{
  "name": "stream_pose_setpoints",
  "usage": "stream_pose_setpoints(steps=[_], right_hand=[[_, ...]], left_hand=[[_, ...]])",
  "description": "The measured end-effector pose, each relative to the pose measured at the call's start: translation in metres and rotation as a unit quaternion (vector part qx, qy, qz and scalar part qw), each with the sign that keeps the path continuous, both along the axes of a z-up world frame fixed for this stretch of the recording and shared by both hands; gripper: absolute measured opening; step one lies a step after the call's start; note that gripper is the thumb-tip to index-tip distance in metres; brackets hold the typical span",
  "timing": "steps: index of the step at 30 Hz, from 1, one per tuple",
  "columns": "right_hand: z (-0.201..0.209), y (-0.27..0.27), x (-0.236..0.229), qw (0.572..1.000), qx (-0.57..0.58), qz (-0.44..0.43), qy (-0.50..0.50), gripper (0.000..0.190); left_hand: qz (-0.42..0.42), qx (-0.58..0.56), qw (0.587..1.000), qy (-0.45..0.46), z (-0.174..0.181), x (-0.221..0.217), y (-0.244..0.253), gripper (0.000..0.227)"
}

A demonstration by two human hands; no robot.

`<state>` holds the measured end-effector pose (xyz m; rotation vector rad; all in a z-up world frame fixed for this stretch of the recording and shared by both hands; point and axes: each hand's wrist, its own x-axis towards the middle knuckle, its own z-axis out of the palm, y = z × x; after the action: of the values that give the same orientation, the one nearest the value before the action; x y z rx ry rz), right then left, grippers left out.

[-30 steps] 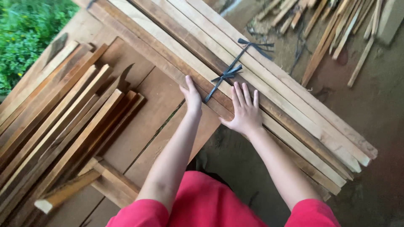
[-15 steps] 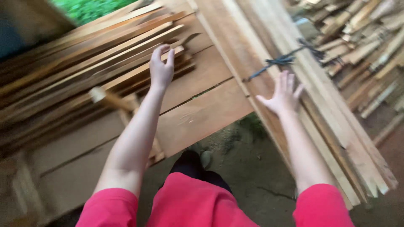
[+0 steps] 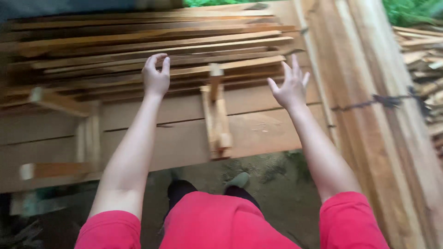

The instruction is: Sorting and moving long wooden planks from a stack onto a wooden rack system.

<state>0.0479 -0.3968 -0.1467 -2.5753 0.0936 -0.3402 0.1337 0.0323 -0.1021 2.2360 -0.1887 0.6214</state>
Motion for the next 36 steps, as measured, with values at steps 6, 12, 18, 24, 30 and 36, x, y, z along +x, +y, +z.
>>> stream_pose_setpoints(steps=[6,12,18,24,30,36], right_hand=[[0.009,0.157,0.078,0.993,0.005,0.094,-0.075,0.053],[-0.025,0.212,0.125,0.982,-0.161,0.040,-0.095,0.036],[-0.021,0.231,0.117,0.968,-0.251,-0.008,-0.003,0.037],[-0.034,0.228,0.121,0.962,-0.271,-0.018,-0.014,0.042],[-0.031,0.231,0.113,0.945,-0.324,-0.017,-0.024,0.036],[0.006,0.273,0.162,0.987,-0.140,0.003,0.075,0.052]], left_hand=[[0.025,0.141,0.990,-0.002,0.041,0.000,0.189,0.013],[0.114,0.338,0.933,0.054,0.041,0.027,0.347,0.023],[0.103,0.429,0.850,0.287,0.010,0.022,0.377,0.033],[0.104,0.420,0.851,0.298,0.057,0.009,0.345,0.040],[0.107,0.469,0.823,0.301,0.031,0.016,0.356,0.043],[0.110,0.401,0.771,0.482,0.074,0.057,0.322,0.064]])
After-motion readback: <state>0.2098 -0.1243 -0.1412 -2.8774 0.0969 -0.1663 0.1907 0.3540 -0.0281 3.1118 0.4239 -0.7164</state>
